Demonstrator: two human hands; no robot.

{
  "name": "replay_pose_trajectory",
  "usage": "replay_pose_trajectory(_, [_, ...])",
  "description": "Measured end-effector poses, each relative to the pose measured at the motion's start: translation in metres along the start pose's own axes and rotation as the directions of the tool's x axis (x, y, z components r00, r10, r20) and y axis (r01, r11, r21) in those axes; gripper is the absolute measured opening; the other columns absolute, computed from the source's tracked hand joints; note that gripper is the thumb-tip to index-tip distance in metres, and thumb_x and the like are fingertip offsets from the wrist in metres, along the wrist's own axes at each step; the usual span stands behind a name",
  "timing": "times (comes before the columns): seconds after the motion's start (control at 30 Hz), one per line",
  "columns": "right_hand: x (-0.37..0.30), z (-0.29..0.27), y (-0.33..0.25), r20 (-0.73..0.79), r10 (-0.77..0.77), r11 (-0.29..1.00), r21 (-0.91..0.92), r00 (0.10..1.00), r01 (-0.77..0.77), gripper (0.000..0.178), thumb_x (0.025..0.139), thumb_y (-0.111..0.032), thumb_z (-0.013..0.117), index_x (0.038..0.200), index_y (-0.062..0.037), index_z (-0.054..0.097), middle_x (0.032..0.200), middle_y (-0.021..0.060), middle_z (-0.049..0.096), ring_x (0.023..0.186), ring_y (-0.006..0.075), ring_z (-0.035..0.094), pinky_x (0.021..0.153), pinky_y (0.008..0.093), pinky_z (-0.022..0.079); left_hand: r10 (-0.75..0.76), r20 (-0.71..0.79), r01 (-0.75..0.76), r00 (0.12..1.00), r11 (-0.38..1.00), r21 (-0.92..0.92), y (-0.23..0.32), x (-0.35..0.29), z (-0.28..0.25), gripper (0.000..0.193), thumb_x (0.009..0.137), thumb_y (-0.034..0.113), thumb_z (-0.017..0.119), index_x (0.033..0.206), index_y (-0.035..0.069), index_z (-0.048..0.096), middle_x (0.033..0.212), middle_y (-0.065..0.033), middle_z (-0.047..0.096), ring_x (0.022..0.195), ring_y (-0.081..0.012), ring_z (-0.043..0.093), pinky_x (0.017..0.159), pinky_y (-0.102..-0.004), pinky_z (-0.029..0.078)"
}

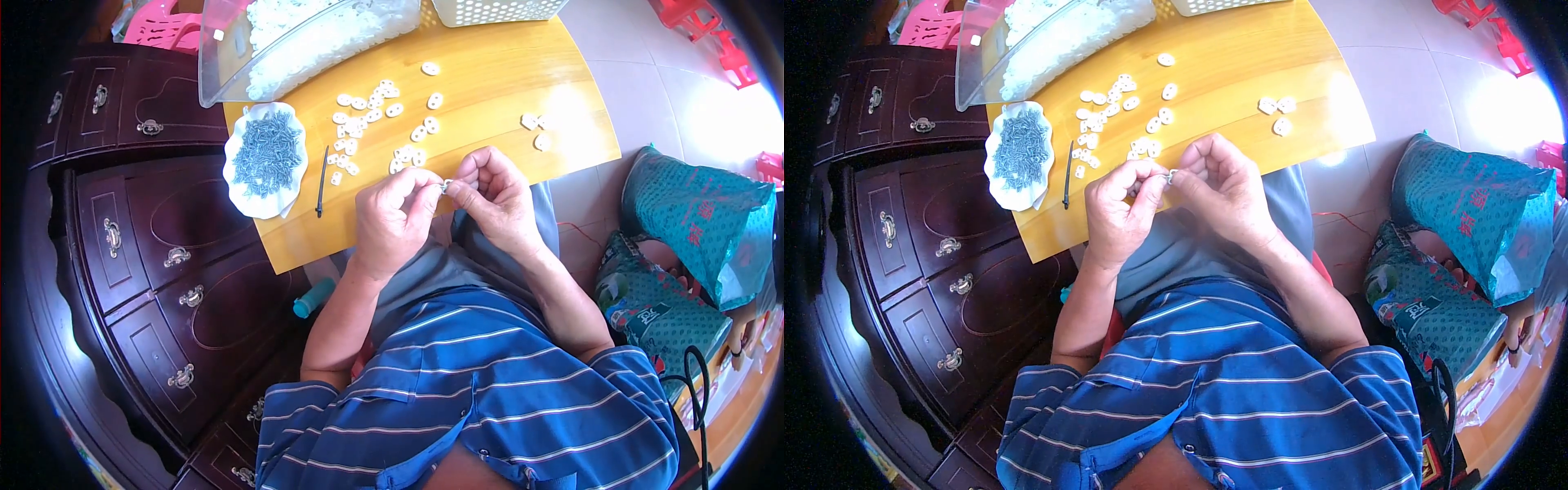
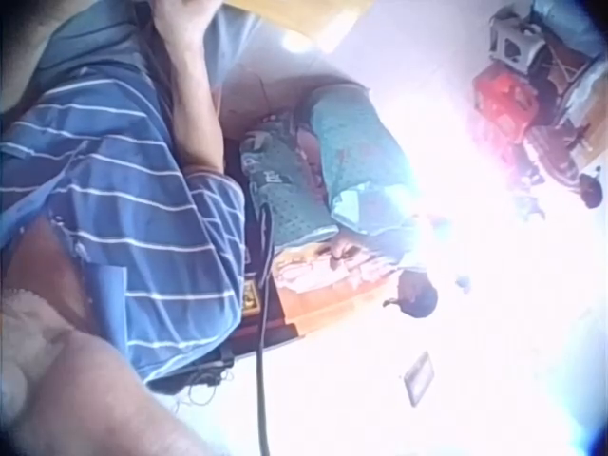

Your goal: Manually assembling small white plastic components by inserting small blue pins into them.

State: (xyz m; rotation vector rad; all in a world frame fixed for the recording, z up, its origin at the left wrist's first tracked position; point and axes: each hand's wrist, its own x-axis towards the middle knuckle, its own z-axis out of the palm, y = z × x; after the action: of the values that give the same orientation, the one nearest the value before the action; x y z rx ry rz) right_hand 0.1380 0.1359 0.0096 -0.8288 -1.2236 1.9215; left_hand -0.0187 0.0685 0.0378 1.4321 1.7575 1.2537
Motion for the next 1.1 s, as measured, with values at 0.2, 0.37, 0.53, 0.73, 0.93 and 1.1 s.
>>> replay_pose_trajectory(0.2, [0.002,-0.005,0.001,0.018,0.007,0.998,0.069,1.0,-0.008,0.016,0.095,-0.002,0.069,0.103,-0.0033,0.056,0.088,-0.0001,0.064,0.076,0.0046,0.06,0.07,0.0193,0.051,-0.071,0.023,0.073,0.997,0.987,-0.146,-0.001,-0.002,-0.009,0.014,0.089,-0.002,0.068,0.103,-0.001,0.069,0.089,-0.0098,0.074,0.073,-0.0159,0.072,0.061,-0.0283,0.054])
replay_pose_trajectory(0.37, [0.007,-0.015,-0.004,-0.05,-0.038,0.996,0.08,0.998,0.042,0.015,0.097,-0.004,0.067,0.107,-0.0042,0.056,0.093,0.0014,0.065,0.081,0.0071,0.062,0.074,0.0213,0.052,-0.033,-0.093,0.033,0.995,0.999,-0.004,-0.015,-0.008,-0.031,0.021,0.087,-0.004,0.07,0.108,0.0,0.069,0.093,-0.0092,0.072,0.073,-0.0127,0.069,0.063,-0.0253,0.053])
replay_pose_trajectory(0.53, [0.007,-0.015,-0.005,-0.09,-0.036,0.993,0.108,0.995,0.045,0.016,0.097,-0.004,0.067,0.108,-0.0051,0.056,0.093,0.0009,0.063,0.08,0.0079,0.061,0.073,0.0213,0.051,0.047,-0.017,-0.04,0.999,0.959,0.281,-0.019,-0.014,-0.029,0.021,0.083,-0.005,0.071,0.102,0.003,0.072,0.086,-0.0109,0.068,0.073,-0.0207,0.069,0.061,-0.0296,0.052])
replay_pose_trajectory(0.73, [0.007,-0.015,-0.005,-0.093,-0.031,0.991,0.13,0.995,0.043,0.016,0.097,-0.003,0.067,0.108,-0.0048,0.055,0.093,0.0013,0.062,0.081,0.0081,0.061,0.073,0.0214,0.051,0.227,0.032,-0.22,0.973,0.881,0.419,-0.023,-0.011,-0.016,0.017,0.081,0.001,0.075,0.097,0.006,0.073,0.085,-0.0072,0.067,0.075,-0.0249,0.069,0.064,-0.0347,0.054])
replay_pose_trajectory(0.93, [0.007,-0.015,-0.006,-0.092,-0.035,0.991,0.129,0.995,0.047,0.016,0.096,-0.004,0.067,0.107,-0.005,0.056,0.094,0.0015,0.063,0.081,0.0076,0.061,0.073,0.0214,0.051,0.247,0.073,-0.25,0.966,0.831,0.496,-0.024,-0.009,-0.014,0.017,0.081,0.005,0.076,0.098,0.007,0.072,0.084,-0.0057,0.065,0.075,-0.0249,0.068,0.063,-0.0358,0.054])
replay_pose_trajectory(1.1, [0.007,-0.015,-0.005,-0.088,-0.035,0.992,0.117,0.995,0.046,0.016,0.096,-0.004,0.068,0.108,-0.0051,0.056,0.093,0.0008,0.064,0.08,0.0073,0.061,0.074,0.0212,0.051,0.247,0.108,-0.267,0.963,0.808,0.525,-0.025,-0.009,-0.013,0.015,0.084,0.004,0.072,0.098,0.005,0.068,0.084,-0.0087,0.065,0.077,-0.0282,0.067,0.064,-0.036,0.054])
